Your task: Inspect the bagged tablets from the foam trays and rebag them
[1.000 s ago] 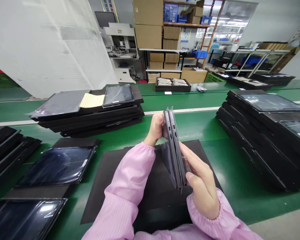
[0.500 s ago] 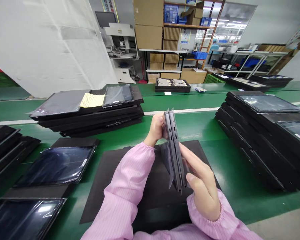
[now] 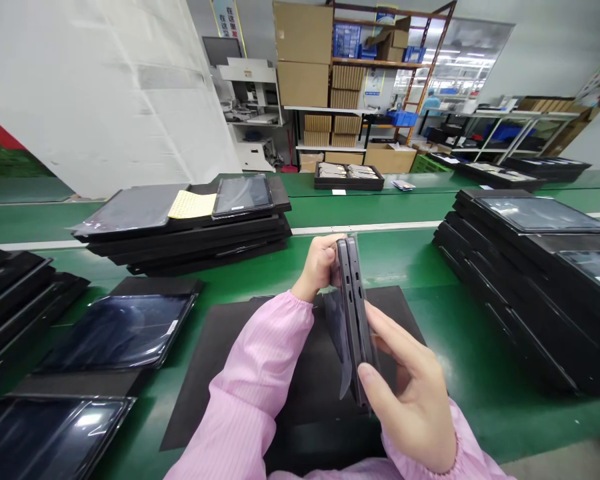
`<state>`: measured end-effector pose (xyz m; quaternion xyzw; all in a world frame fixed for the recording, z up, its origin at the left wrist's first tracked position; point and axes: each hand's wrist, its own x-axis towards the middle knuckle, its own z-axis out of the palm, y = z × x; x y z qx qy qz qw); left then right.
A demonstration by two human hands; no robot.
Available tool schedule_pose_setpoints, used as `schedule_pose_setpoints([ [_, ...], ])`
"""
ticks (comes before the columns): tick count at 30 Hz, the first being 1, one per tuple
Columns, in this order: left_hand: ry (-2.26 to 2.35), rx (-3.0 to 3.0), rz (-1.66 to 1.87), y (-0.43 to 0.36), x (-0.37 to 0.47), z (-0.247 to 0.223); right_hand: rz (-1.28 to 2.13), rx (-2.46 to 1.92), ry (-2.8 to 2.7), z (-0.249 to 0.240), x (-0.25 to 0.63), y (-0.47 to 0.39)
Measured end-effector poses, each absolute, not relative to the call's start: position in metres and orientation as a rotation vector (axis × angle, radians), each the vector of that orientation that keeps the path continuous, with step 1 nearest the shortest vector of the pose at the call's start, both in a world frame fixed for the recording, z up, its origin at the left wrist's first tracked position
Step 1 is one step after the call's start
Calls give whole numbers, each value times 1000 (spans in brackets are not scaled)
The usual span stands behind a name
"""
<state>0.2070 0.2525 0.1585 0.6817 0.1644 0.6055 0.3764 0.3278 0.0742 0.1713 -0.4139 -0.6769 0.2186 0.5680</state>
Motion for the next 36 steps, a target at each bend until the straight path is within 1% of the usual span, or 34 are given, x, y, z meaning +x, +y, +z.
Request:
schedule_pose_setpoints([
  [7, 423, 1765, 1531, 248, 205, 165, 438, -1045, -1583, 174, 327, 73],
  [17, 448, 1769, 1515, 241, 205, 165, 585, -1065, -1503, 178, 334, 72],
  [31, 307, 1946, 1462, 225, 205, 168, 577, -1024, -1511, 180, 339, 69],
  [36, 268, 1989, 1449, 224, 205, 169, 474, -1024, -1475, 182, 338, 75],
])
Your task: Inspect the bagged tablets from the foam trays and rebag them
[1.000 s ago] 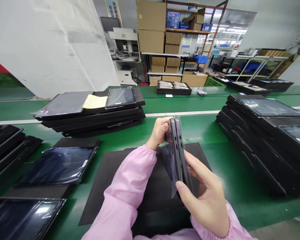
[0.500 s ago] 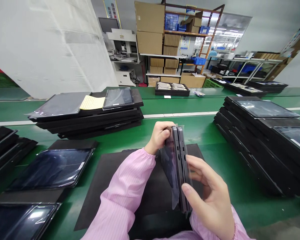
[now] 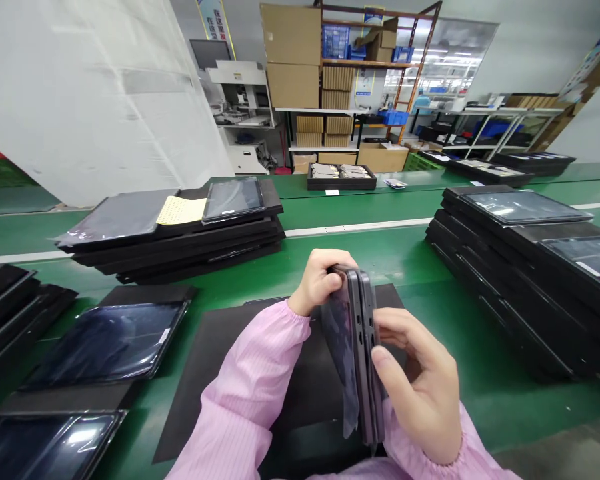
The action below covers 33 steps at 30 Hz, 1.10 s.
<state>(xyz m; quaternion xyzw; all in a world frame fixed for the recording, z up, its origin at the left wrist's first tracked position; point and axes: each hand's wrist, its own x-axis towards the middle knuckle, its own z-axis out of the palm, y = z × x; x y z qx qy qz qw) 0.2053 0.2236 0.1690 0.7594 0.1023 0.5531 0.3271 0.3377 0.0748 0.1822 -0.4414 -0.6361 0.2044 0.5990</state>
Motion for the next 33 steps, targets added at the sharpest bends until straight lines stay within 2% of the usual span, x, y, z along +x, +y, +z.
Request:
schedule_pose_setpoints([
  [7, 217, 2047, 1433, 223, 209, 168, 338, -993, -1369, 184, 335, 80],
  [33, 180, 2060, 1412, 224, 211, 166, 376, -948, -1401, 188, 339, 79],
])
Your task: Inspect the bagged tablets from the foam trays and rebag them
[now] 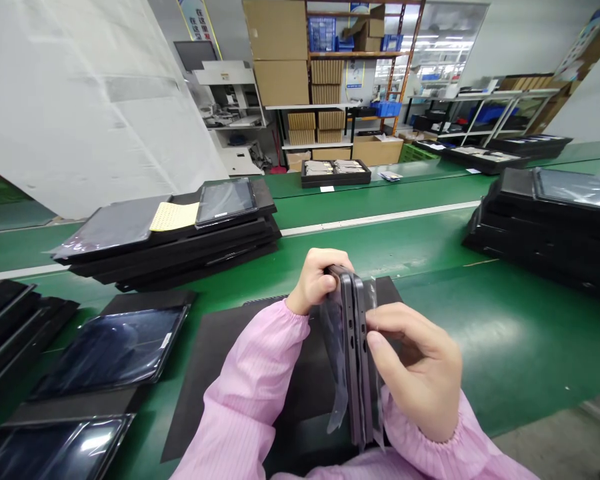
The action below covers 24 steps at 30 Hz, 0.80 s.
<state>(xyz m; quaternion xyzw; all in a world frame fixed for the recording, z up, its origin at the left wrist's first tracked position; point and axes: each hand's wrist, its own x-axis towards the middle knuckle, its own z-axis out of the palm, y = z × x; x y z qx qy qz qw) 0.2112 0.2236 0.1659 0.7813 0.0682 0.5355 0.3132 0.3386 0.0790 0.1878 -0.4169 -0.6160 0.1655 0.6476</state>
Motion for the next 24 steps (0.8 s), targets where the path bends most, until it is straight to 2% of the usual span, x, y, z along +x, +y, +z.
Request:
schedule_pose_setpoints([
  [8, 203, 2050, 1378, 223, 212, 168, 350, -977, -1456, 200, 342, 80],
  [14, 218, 2031, 1377, 225, 213, 167, 501, -927, -1515, 199, 347, 80],
  [24, 255, 2027, 1374, 223, 213, 167, 370, -1013, -1431, 200, 339, 78],
])
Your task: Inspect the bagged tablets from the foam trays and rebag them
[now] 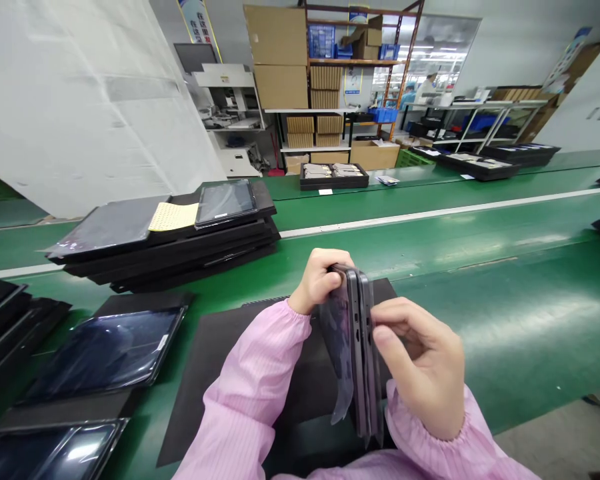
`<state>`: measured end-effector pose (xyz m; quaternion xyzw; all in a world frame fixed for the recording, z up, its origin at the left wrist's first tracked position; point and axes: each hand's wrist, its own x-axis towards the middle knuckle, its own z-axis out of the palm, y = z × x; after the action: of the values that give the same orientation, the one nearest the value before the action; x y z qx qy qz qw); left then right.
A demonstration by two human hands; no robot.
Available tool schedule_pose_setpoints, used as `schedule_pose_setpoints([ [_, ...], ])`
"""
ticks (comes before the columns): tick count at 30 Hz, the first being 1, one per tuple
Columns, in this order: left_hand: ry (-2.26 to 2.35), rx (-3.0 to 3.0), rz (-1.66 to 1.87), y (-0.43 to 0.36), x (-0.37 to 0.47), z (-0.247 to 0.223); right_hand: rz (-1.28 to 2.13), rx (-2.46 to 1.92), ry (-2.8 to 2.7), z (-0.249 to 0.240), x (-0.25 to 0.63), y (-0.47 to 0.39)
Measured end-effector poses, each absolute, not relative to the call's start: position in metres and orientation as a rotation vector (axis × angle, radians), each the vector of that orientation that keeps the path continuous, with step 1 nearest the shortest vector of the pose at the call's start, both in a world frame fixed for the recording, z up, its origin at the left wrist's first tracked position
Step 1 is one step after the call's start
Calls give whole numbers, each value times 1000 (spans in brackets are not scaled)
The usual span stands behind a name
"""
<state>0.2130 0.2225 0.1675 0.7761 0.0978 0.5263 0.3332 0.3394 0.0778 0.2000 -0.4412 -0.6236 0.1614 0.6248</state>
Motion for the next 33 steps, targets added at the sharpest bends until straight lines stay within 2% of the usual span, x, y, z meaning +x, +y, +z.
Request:
schedule_pose_setpoints([
  [26, 300, 2040, 1351, 219, 214, 172, 309, -1082, -1391, 197, 333, 76],
  [30, 431, 2054, 1556, 214, 221, 158, 260, -1187, -1540, 189, 332, 70],
  [33, 862, 1592, 1899, 210, 227, 128, 168, -1281, -1626, 183, 333, 63],
])
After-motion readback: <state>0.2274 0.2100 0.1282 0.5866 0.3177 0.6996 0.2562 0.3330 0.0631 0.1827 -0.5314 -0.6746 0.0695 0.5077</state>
